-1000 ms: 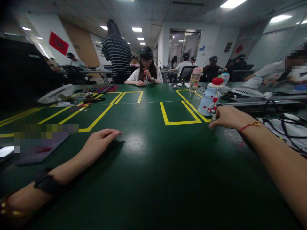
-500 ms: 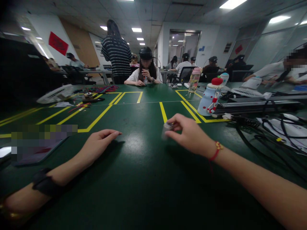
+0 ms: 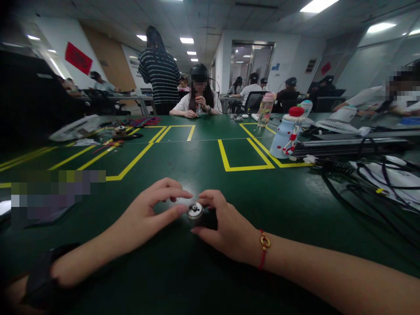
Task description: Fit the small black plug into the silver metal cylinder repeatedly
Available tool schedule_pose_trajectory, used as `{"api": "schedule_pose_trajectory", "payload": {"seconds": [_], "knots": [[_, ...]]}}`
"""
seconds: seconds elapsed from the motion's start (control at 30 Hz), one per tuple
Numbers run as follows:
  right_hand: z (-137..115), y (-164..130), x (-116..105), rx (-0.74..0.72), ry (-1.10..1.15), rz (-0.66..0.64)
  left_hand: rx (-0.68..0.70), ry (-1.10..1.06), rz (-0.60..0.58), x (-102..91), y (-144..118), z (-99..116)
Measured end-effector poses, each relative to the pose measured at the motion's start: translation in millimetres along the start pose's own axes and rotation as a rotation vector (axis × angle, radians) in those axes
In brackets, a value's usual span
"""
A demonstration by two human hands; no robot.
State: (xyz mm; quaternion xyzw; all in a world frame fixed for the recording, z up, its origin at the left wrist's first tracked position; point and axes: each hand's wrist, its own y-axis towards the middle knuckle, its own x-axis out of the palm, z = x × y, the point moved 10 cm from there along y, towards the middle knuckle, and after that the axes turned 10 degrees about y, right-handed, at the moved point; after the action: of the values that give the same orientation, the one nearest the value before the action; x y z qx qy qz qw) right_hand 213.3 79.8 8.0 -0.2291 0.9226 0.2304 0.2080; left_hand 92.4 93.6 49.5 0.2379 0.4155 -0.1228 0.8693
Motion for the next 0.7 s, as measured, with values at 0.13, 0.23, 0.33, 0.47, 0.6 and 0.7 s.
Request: {"api": "schedule_pose_trajectory", "payload": {"seconds": [0.13, 0.23, 0.33, 0.47, 0.6, 0.7], "knots": [[1.9, 2.4, 0.3, 0.012, 0.035, 0.005, -0.001, -0.053, -0.041, 7.3, 2.5, 12.9], [-2.7, 4.1, -3.9, 0.005, -0.029, 0.034, -0.123, -0.084, 0.024, -2.3, 2.8, -6.6], [-7.5, 5.3, -9.8, -0.012, -0.105, 0.071, -0.165, -0.072, 0.000, 1.0, -1.2, -21.8], [-6.4, 4.8, -11.1, -0.021, -0.111, 0.083, -0.119, -0.018, -0.141, 30.6, -8.9, -27.6], [-5.9, 3.0, -4.6, -0.008, -0.107, 0.045, -0.058, 0.049, -0.151, 43.0, -11.2, -23.3], [-8.9, 7.4, -15.0, 0.002, -0.155, 0.059, -0.086, 0.037, -0.144, 33.2, -9.2, -25.8]]}}
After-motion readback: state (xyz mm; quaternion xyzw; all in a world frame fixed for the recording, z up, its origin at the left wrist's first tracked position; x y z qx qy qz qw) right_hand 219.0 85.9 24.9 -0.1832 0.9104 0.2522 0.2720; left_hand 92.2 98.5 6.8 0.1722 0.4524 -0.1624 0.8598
